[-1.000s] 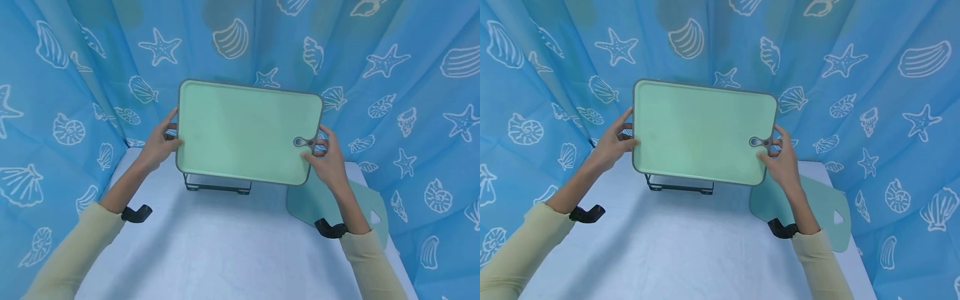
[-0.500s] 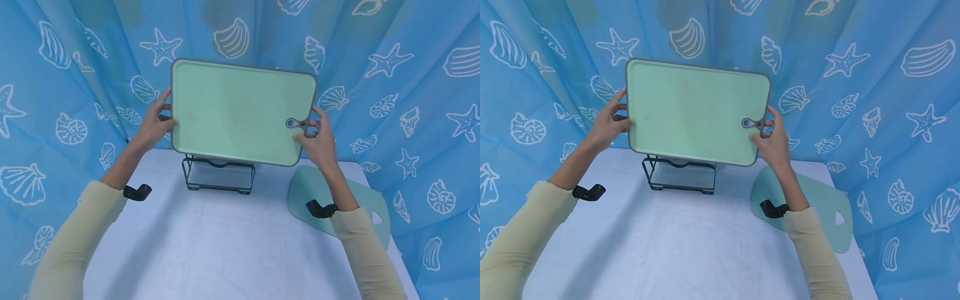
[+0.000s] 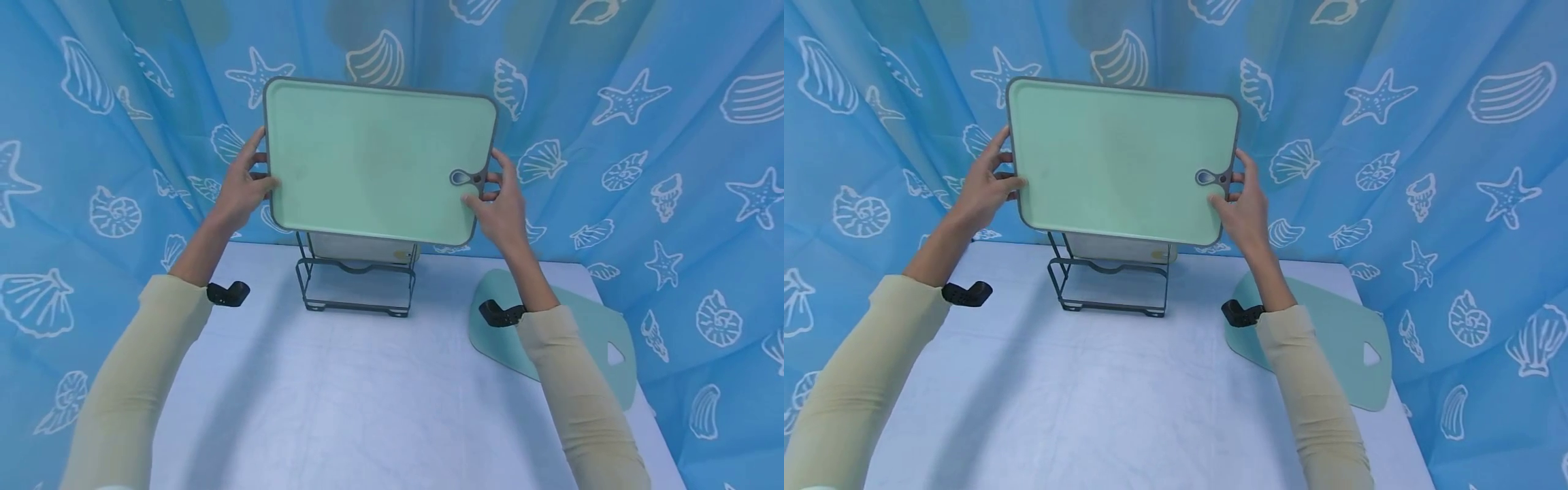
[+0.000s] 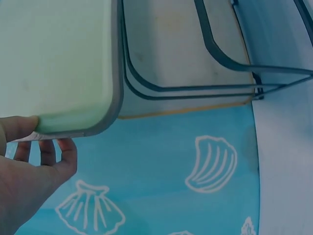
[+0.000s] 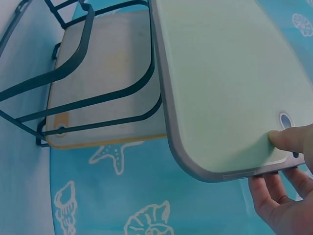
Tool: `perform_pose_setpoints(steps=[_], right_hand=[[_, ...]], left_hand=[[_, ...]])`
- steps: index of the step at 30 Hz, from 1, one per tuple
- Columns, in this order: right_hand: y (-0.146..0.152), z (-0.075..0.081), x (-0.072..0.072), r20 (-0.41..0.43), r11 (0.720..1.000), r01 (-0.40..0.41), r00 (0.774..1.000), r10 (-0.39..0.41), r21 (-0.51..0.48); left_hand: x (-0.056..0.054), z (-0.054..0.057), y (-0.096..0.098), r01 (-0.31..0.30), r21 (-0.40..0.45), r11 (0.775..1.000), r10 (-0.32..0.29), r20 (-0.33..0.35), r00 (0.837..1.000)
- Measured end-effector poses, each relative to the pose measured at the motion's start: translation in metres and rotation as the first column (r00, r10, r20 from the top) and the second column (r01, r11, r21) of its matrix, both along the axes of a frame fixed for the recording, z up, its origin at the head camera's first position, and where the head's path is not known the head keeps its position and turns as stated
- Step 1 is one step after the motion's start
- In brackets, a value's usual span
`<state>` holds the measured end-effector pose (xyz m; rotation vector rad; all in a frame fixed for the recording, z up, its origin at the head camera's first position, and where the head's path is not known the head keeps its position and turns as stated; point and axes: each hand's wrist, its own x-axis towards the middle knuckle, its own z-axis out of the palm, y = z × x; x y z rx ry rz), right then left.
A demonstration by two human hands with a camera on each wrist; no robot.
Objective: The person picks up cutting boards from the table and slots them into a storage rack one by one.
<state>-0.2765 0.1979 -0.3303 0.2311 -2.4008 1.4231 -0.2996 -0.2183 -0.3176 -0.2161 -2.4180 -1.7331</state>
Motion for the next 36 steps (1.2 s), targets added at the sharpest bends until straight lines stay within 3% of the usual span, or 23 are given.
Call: perform_pose_setpoints(steps=[9,22,36], right_hand=[[-0.004,-0.003,-0.015,0.007,1.000,-0.003,1.000,0.003,-0.014],[-0.012,0.005,-0.032,-0.034,1.000,0.006,0.999,-0.006,0.012],[-0.022,-0.005,-0.041,-0.029,1.000,0.014,0.999,-0.014,0.025]], left_hand=[[-0.012,-0.003,-0.003,0.001,-0.002,1.000,-0.001,-0.012,1.000],[-0.028,-0.006,-0.004,-0.055,0.005,0.998,0.055,-0.027,0.998],[-0.035,-0.027,-0.010,-0.095,0.012,0.995,0.095,-0.030,0.995]])
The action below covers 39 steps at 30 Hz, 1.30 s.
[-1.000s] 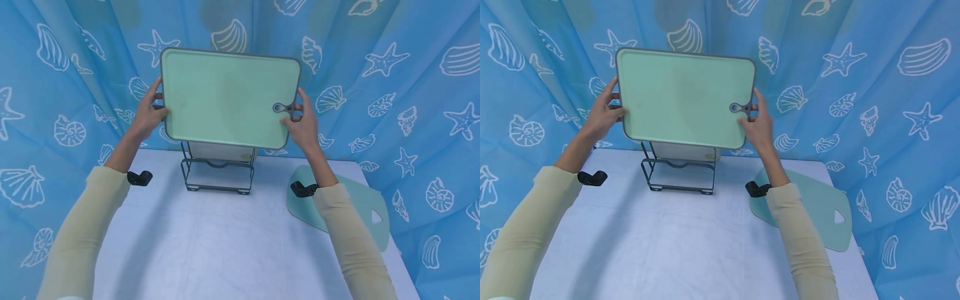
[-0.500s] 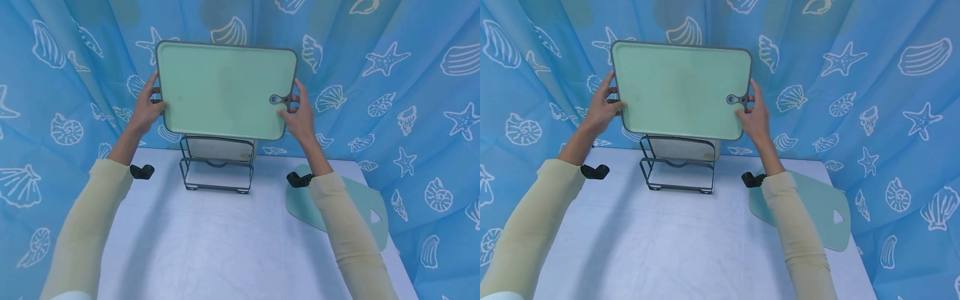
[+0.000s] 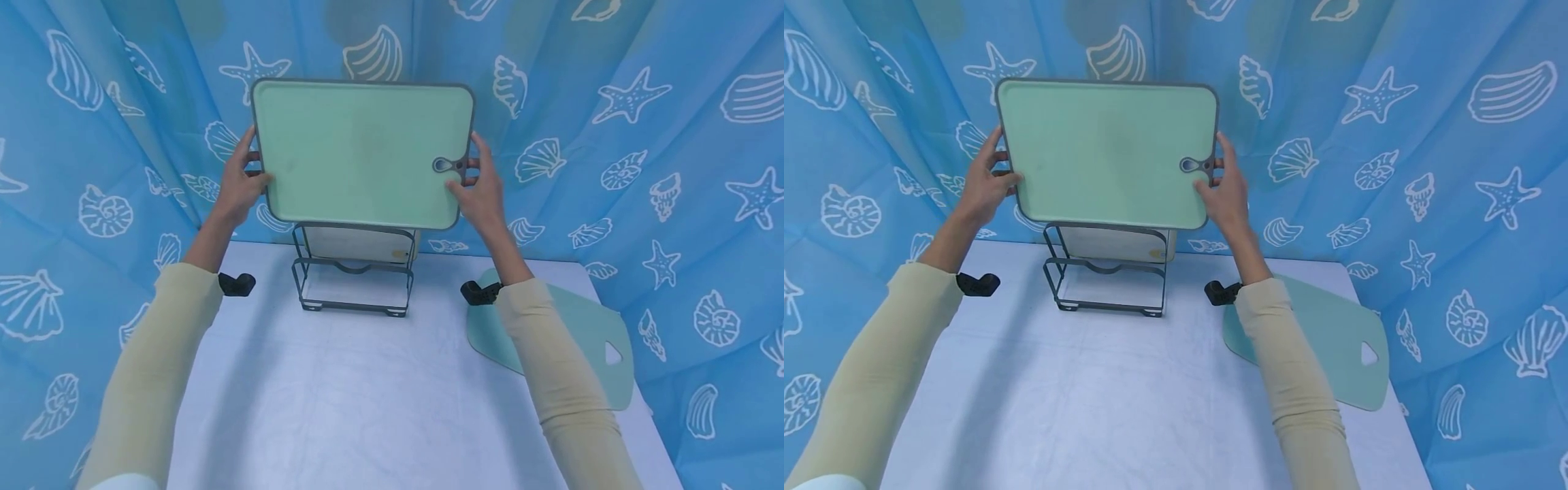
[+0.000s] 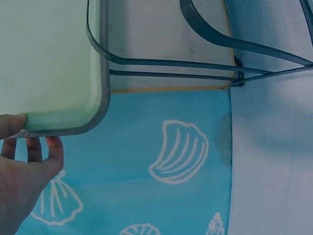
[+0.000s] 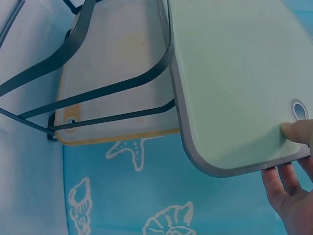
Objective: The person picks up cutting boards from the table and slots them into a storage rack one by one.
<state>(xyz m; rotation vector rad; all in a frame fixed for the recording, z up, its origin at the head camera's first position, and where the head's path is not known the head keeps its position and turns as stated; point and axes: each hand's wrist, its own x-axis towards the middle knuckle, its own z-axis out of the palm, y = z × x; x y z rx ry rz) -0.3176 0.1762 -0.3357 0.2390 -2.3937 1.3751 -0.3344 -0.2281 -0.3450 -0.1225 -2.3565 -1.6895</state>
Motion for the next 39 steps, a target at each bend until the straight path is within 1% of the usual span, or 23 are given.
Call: perform_pose_setpoints(steps=[8,17,24,31,35,39], right_hand=[[-0.003,-0.009,0.002,-0.011,1.000,-0.002,1.000,0.002,-0.015],[-0.009,-0.022,0.004,-0.016,1.000,-0.005,1.000,0.005,-0.023],[-0.010,-0.033,0.006,0.003,1.000,0.007,1.000,-0.007,-0.024],[-0.011,-0.040,0.005,0.027,1.000,0.016,1.000,-0.015,-0.021],[-0.011,-0.045,0.006,0.040,0.999,0.008,0.999,-0.007,-0.036],[-0.010,-0.049,0.007,0.043,0.999,0.005,0.999,-0.004,-0.036]], left_hand=[[0.001,-0.004,-0.003,0.001,0.006,1.000,-0.001,0.002,1.000],[0.005,-0.011,-0.006,-0.013,-0.032,0.999,0.013,-0.006,1.000],[0.006,-0.019,-0.007,-0.011,-0.046,0.999,0.009,-0.029,1.000],[0.009,-0.028,-0.007,-0.018,-0.057,0.998,0.016,-0.037,0.999],[0.009,-0.034,-0.006,-0.026,-0.059,0.998,0.024,-0.037,0.999],[0.009,-0.037,-0.004,-0.046,-0.060,0.997,0.045,-0.014,0.999]])
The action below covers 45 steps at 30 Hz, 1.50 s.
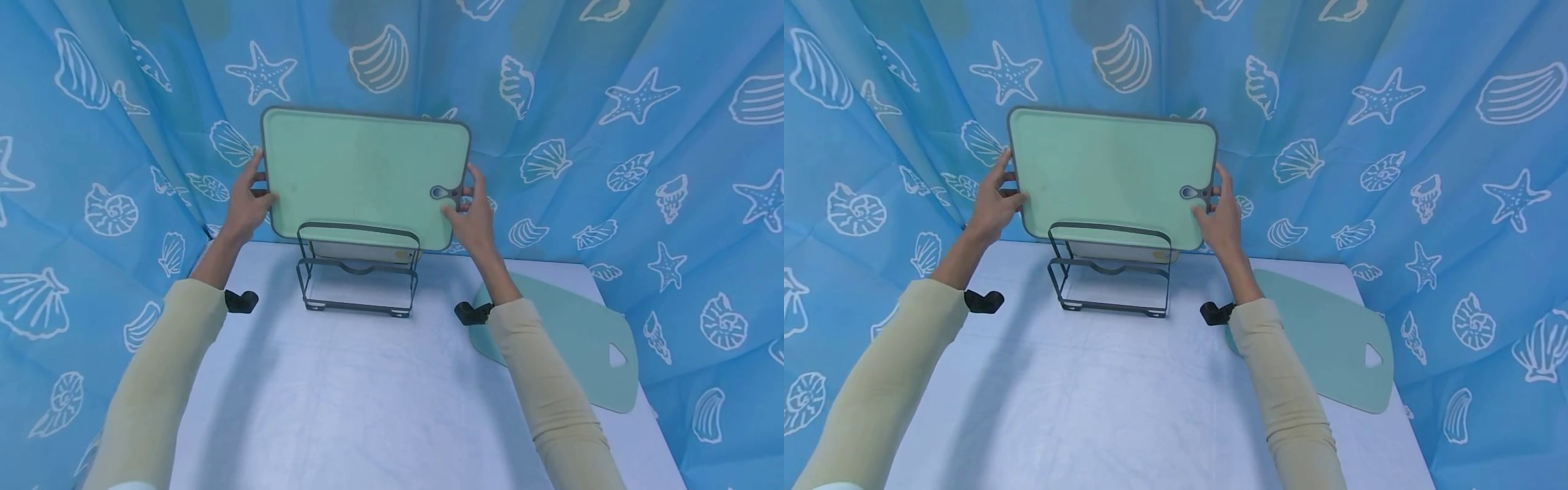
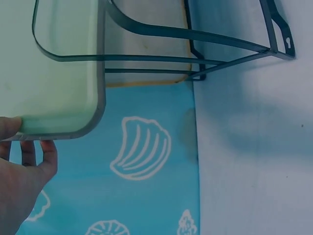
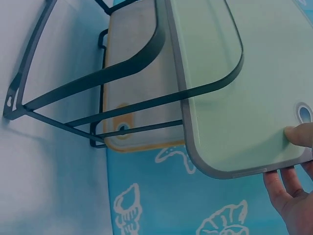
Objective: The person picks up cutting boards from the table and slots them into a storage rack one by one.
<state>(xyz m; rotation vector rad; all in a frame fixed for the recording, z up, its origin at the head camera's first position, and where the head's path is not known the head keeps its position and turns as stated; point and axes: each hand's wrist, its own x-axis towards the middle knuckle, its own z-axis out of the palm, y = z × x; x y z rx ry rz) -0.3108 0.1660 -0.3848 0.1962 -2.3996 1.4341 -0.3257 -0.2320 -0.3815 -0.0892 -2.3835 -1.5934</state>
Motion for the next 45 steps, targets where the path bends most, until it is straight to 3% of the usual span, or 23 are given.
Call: perform_pose_setpoints(steps=[24,33,45], right_hand=[[-0.003,-0.020,0.003,-0.017,1.000,0.018,1.000,-0.018,-0.002],[-0.002,-0.030,0.008,-0.021,0.999,0.023,0.999,-0.023,-0.022],[-0.002,-0.052,0.015,-0.031,0.999,0.041,0.999,-0.042,-0.035]], left_hand=[[0.003,-0.022,0.003,-0.036,0.016,0.999,0.036,0.001,0.999],[0.006,-0.031,0.006,-0.046,0.026,0.999,0.047,-0.029,0.998],[0.012,-0.057,0.007,-0.056,0.038,0.998,0.060,-0.094,0.994]])
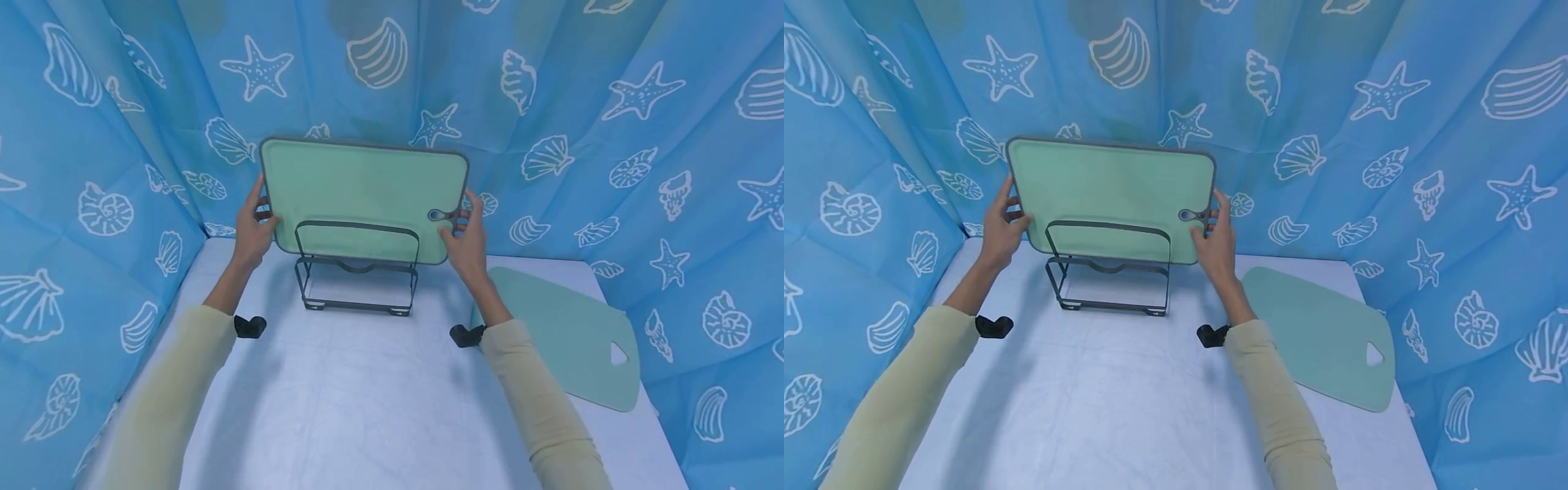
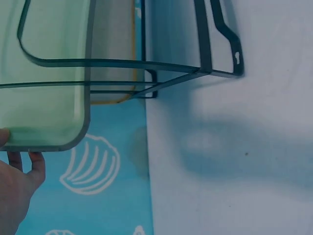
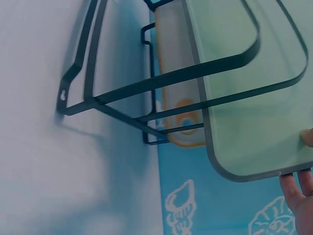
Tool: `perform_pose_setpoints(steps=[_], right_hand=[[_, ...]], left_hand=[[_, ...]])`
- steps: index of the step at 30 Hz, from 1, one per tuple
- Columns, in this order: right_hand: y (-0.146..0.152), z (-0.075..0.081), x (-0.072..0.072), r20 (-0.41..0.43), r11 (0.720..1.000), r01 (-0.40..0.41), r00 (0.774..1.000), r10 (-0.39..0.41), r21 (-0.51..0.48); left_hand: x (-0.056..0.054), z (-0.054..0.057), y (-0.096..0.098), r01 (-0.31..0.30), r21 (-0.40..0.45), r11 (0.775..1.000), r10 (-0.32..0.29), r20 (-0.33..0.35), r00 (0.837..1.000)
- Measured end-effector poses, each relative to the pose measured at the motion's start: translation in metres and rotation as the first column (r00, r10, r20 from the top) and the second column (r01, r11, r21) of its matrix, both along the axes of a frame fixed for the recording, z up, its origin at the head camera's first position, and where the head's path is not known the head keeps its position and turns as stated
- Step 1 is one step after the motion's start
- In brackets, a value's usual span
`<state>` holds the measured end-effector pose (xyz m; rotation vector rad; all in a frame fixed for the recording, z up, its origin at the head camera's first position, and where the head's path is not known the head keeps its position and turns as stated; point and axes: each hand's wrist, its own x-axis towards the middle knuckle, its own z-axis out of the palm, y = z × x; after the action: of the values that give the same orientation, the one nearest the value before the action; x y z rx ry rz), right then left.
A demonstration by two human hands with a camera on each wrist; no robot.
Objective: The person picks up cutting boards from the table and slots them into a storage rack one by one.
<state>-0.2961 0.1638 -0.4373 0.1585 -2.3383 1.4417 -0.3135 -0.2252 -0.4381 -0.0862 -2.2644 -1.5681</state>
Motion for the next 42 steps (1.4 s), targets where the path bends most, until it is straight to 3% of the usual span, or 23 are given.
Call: perform_pose_setpoints(steps=[9,15,21,42], right_hand=[[-0.003,-0.018,0.004,-0.027,1.000,0.015,1.000,-0.015,-0.022],[-0.004,-0.030,0.006,-0.057,0.999,0.011,0.998,-0.013,-0.048],[-0.005,-0.040,0.008,-0.053,0.997,0.024,0.998,-0.028,-0.068],[-0.011,-0.063,0.012,-0.056,0.999,0.035,0.998,-0.037,-0.028]], left_hand=[[0.006,-0.014,0.003,-0.008,0.035,0.999,0.008,0.007,1.000],[0.008,-0.024,0.004,-0.043,0.061,0.997,0.040,0.046,0.998],[0.008,-0.032,0.006,-0.065,0.056,0.996,0.063,0.040,0.997],[0.014,-0.051,0.005,-0.086,0.060,0.994,0.084,0.044,0.996]])
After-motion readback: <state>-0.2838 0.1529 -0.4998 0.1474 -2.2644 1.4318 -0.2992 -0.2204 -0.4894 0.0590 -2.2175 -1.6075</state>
